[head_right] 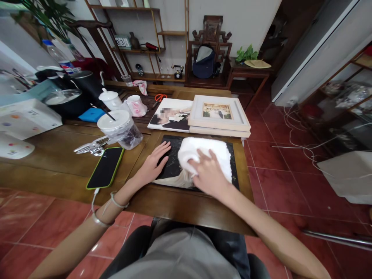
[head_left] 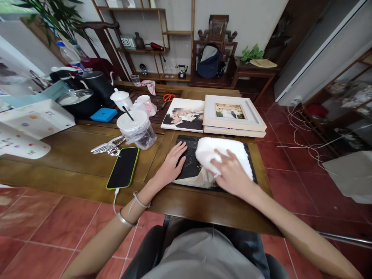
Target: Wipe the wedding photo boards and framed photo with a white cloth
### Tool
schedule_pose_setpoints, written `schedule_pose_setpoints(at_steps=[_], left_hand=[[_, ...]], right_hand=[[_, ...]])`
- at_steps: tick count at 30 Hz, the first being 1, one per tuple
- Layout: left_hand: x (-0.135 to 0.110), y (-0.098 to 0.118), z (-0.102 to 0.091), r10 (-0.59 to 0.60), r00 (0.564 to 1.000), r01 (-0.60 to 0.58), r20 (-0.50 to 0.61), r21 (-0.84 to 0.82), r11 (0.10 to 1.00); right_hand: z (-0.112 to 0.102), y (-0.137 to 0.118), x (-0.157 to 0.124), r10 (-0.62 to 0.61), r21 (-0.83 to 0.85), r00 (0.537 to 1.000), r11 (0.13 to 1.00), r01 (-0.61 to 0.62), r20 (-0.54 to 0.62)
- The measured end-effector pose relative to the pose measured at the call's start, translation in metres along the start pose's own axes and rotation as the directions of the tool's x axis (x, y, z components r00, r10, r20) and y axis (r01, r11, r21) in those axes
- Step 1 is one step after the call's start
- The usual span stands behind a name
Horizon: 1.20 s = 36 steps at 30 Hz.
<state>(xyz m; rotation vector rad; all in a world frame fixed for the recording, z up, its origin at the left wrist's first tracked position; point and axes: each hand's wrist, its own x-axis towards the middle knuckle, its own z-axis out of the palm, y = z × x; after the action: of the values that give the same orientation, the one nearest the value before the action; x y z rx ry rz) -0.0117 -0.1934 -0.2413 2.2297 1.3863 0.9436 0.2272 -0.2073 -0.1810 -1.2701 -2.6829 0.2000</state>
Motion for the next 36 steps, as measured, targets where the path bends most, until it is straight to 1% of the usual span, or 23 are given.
schedule_pose_setpoints(at_steps=[2, 4, 6, 7, 9, 11, 14, 17, 21, 24, 26, 28, 30, 33, 36], left_hand=[[0.000, 0.000, -0.001, 0.001, 1.000, -0.001, 0.003, -0.001, 1.000], [0.001, 0.000, -0.002, 0.007, 1.000, -0.007, 0.006, -0.006, 1.000], [0.001, 0.000, -0.002, 0.013, 1.000, -0.013, 0.009, -0.016, 1.000], [0.001, 0.000, -0.003, 0.015, 1.000, -0.014, 0.013, -0.019, 1.000], [0.001, -0.001, -0.003, 0.013, 1.000, -0.013, 0.023, -0.020, 1.000], [0.001, -0.002, -0.002, 0.017, 1.000, -0.016, 0.024, -0.024, 1.000], [0.001, -0.003, -0.001, 0.021, 1.000, -0.021, 0.001, -0.033, 0.999], [0.001, -0.003, -0.001, 0.012, 1.000, -0.012, -0.019, -0.026, 1.000], [0.001, -0.003, -0.001, 0.002, 0.999, -0.003, -0.042, -0.026, 1.000], [0.000, -0.003, -0.001, -0.015, 0.998, 0.012, -0.061, -0.056, 0.998], [0.000, -0.003, -0.001, -0.031, 0.997, 0.025, -0.065, -0.083, 0.996], [0.000, -0.003, 0.000, -0.049, 0.996, 0.042, -0.071, -0.102, 0.994], [0.000, -0.004, 0.001, -0.058, 0.996, 0.050, -0.070, -0.114, 0.992], [0.001, -0.006, 0.002, -0.049, 0.997, 0.041, -0.054, -0.131, 0.991], [0.002, -0.007, 0.002, -0.039, 0.998, 0.032, -0.051, -0.135, 0.990]], right_hand=[[0.004, -0.024, -0.014, -0.094, 0.036, 0.993, 0.995, 0.091, 0.077], [0.007, -0.043, -0.025, -0.179, 0.093, 0.974, 0.982, 0.166, 0.141], [0.008, -0.052, -0.030, -0.221, 0.130, 0.962, 0.971, 0.201, 0.162], [0.007, -0.052, -0.030, -0.227, 0.137, 0.961, 0.969, 0.206, 0.159], [0.005, -0.046, -0.024, -0.218, 0.136, 0.967, 0.970, 0.200, 0.130], [0.003, -0.033, -0.012, -0.204, 0.109, 0.975, 0.975, 0.194, 0.089], [0.001, -0.011, 0.012, -0.165, 0.023, 0.986, 0.986, 0.165, 0.024], [-0.001, 0.006, 0.037, -0.111, -0.044, 0.993, 0.993, 0.110, -0.031], [0.002, 0.018, 0.058, -0.092, -0.052, 0.994, 0.995, 0.089, -0.063], [0.007, 0.019, 0.062, -0.097, -0.038, 0.993, 0.995, 0.095, -0.066], [0.010, 0.015, 0.058, -0.113, -0.020, 0.992, 0.994, 0.112, -0.055], [0.012, 0.005, 0.046, -0.151, 0.006, 0.988, 0.989, 0.151, -0.025], [0.012, -0.012, 0.028, -0.189, 0.044, 0.981, 0.981, 0.188, 0.029], [0.011, -0.043, -0.006, -0.221, 0.118, 0.965, 0.971, 0.206, 0.140], [0.009, -0.065, -0.031, -0.261, 0.178, 0.948, 0.957, 0.229, 0.185]])
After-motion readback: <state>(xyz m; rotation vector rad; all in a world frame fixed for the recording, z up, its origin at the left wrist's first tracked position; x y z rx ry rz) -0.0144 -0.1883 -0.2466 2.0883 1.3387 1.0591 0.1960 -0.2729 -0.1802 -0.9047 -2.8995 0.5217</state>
